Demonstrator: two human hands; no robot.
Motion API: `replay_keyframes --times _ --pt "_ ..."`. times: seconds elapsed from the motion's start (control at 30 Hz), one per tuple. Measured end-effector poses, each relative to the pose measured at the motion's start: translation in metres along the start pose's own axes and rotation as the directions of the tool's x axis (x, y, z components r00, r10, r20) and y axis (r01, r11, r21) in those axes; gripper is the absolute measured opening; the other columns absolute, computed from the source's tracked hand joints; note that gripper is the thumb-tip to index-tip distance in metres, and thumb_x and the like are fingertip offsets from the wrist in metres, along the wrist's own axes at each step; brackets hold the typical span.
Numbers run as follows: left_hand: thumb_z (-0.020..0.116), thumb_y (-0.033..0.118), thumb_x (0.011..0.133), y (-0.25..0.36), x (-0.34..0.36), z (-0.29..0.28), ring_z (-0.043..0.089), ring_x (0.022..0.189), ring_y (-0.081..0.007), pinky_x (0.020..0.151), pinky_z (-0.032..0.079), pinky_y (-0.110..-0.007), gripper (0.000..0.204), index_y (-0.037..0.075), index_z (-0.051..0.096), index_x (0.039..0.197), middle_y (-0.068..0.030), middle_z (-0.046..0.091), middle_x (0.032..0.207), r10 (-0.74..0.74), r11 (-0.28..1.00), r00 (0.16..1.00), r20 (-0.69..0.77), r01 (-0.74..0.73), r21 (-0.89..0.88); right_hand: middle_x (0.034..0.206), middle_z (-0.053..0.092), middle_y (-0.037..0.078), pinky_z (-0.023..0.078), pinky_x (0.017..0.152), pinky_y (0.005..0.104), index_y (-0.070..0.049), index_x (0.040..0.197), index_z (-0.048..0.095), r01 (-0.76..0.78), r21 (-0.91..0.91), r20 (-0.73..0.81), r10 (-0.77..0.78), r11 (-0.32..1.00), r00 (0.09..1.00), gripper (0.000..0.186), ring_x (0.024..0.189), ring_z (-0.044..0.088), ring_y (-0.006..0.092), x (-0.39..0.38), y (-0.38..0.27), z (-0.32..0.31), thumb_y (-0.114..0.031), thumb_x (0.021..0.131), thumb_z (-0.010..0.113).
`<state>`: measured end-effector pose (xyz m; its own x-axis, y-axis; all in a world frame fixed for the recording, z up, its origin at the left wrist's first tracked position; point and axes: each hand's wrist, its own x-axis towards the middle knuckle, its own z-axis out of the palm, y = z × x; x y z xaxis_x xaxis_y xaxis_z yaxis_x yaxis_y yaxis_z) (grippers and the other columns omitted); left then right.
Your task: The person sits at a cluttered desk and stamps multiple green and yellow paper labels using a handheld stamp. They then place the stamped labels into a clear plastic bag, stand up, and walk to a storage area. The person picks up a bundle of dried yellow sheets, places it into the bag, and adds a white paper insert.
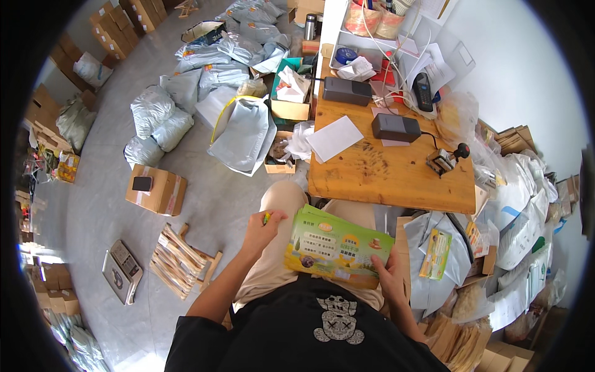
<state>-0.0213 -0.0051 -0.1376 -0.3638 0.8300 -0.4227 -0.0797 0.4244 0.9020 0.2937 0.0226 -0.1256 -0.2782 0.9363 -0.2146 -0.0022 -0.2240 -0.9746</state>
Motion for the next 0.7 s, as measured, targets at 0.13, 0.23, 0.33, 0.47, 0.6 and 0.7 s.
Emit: replay_keyframes --times 0.13,0.23,0.33,0.47,0.6,0.7 --pt "0.053 0.027 0.092 0.006 -0.003 -0.004 0.033 0.043 -0.0038 0.041 0.025 -0.022 0.029 0.002 0.066 0.091 0.0056 0.037 0.049 -0.015 0.993 0.999 0.037 0.019 -0.113 0.119 0.054 0.009 0.039 0.094 0.0285 0.000 0.128 0.041 0.073 -0.058 -0.001 -0.074 0.996 0.997 0.042 0.109 0.051 0.0155 0.002 -0.040 0.004 -0.001 0.089 0.053" --pt "0.051 0.028 0.093 0.013 -0.003 -0.007 0.033 0.042 -0.0044 0.041 0.025 -0.022 0.029 0.002 0.065 0.093 0.0055 0.036 0.049 -0.020 0.987 1.000 0.018 0.023 -0.161 0.120 0.054 0.009 0.038 0.094 0.0281 0.000 0.129 0.040 0.233 -0.066 -0.090 -0.239 0.970 0.967 0.041 0.109 0.051 0.0154 0.013 -0.074 0.009 -0.001 0.089 0.052" --pt "0.051 0.029 0.093 0.015 -0.001 -0.002 0.034 0.042 -0.0042 0.040 0.026 -0.022 0.030 0.003 0.066 0.091 0.0056 0.037 0.049 0.043 0.983 0.999 -0.016 -0.045 -0.179 0.121 0.053 0.010 0.040 0.092 0.0289 0.000 0.126 0.041 0.529 -0.240 -0.164 -0.571 0.814 0.804 0.035 0.109 0.051 0.0159 0.033 -0.094 -0.001 -0.002 0.092 0.048" --pt "0.051 0.030 0.094 0.002 0.014 0.006 0.034 0.044 -0.0032 0.041 0.027 -0.023 0.032 0.003 0.066 0.087 0.0048 0.039 0.050 0.123 0.985 0.984 -0.128 -0.136 -0.106 0.118 0.053 0.013 0.038 0.095 0.0330 0.003 0.123 0.038 0.685 -0.128 -0.324 -0.683 0.717 0.654 0.033 0.108 0.051 0.0195 0.063 -0.113 0.021 -0.004 0.093 0.048" --pt "0.054 0.025 0.092 -0.002 0.017 0.014 0.038 0.048 -0.0041 0.043 0.031 -0.026 0.028 0.002 0.067 0.084 0.0013 0.046 0.052 0.241 0.971 0.949 -0.202 -0.237 0.046 0.116 0.054 0.012 0.044 0.084 0.0304 0.004 0.119 0.047 0.685 -0.272 -0.287 -0.737 0.676 0.612 0.027 0.100 0.053 0.0164 0.108 -0.052 0.016 -0.007 0.094 0.050" --pt "0.055 0.024 0.091 -0.012 0.014 0.015 0.044 0.047 -0.0098 0.046 0.037 -0.030 0.027 0.001 0.067 0.084 -0.0067 0.053 0.055 0.365 0.929 0.911 -0.194 -0.344 0.135 0.106 0.059 0.011 0.045 0.079 0.0286 0.006 0.110 0.053 0.617 -0.374 -0.181 -0.707 0.692 0.684 0.023 0.093 0.055 0.0143 0.127 -0.002 0.015 -0.009 0.092 0.053"
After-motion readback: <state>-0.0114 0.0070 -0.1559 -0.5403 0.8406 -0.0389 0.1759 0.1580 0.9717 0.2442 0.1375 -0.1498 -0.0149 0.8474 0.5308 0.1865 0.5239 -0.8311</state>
